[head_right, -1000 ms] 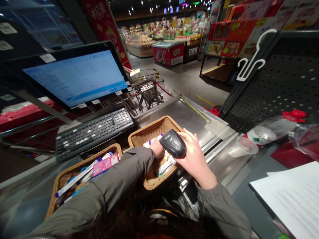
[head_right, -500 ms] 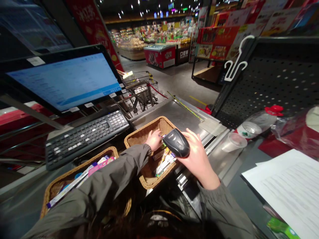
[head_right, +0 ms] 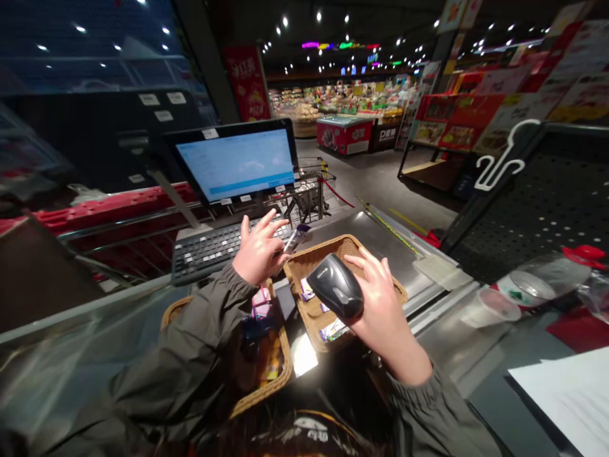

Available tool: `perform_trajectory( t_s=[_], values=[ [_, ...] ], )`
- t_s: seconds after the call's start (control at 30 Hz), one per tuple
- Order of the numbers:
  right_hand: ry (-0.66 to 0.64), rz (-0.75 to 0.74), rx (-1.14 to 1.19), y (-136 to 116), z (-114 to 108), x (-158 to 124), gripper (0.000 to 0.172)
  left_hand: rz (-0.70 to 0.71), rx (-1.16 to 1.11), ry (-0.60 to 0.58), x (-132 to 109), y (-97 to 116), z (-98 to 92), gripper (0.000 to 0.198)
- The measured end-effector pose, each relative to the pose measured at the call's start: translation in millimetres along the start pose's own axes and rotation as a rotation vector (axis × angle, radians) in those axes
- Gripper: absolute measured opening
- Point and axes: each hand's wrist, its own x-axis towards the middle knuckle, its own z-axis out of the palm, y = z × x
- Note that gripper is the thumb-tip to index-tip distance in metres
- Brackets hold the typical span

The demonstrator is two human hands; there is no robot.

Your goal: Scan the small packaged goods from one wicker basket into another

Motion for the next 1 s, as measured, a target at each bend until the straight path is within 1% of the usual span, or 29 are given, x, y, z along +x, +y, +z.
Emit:
perform_trajectory(
  t_s=[0.1, 0.23, 0.33, 0.43, 0.57, 0.73, 0.87, 1.0],
  values=[
    [-0.046, -0.070, 0.010, -25, 8, 11, 0.029, -0.049, 0.029, -0.006, -31, -13, -22.1, 0.015],
    [-0.074, -0.177, 0.035, -55, 22, 21, 0.033, -0.127, 0.028, -0.053, -67, -32, -45.1, 0.018],
    [-0.081, -0.245, 0.067, -75, 31, 26, 0.030, -0.186, 0.042, -0.072, -92, -46, -59.3, 0.015],
    [-0.105, -0.292, 0.091, -90, 39, 29, 0.028, -0.238, 0.053, -0.074, -115, -58, -69.2, 0.014],
    [-0.142, -0.322, 0.104, -104, 47, 31, 0.027, -0.284, 0.061, -0.070, -138, -71, -76.5, 0.016],
    [-0.157, -0.332, 0.117, -117, 50, 33, 0.030, -0.314, 0.056, -0.066, -155, -82, -80.1, 0.016],
    [-0.158, -0.334, 0.116, -123, 49, 33, 0.029, -0.329, 0.045, -0.094, -164, -86, -78.5, 0.016],
    [-0.169, -0.330, 0.114, -124, 47, 31, 0.028, -0.356, 0.036, -0.122, -177, -91, -72.0, 0.018]
  ],
)
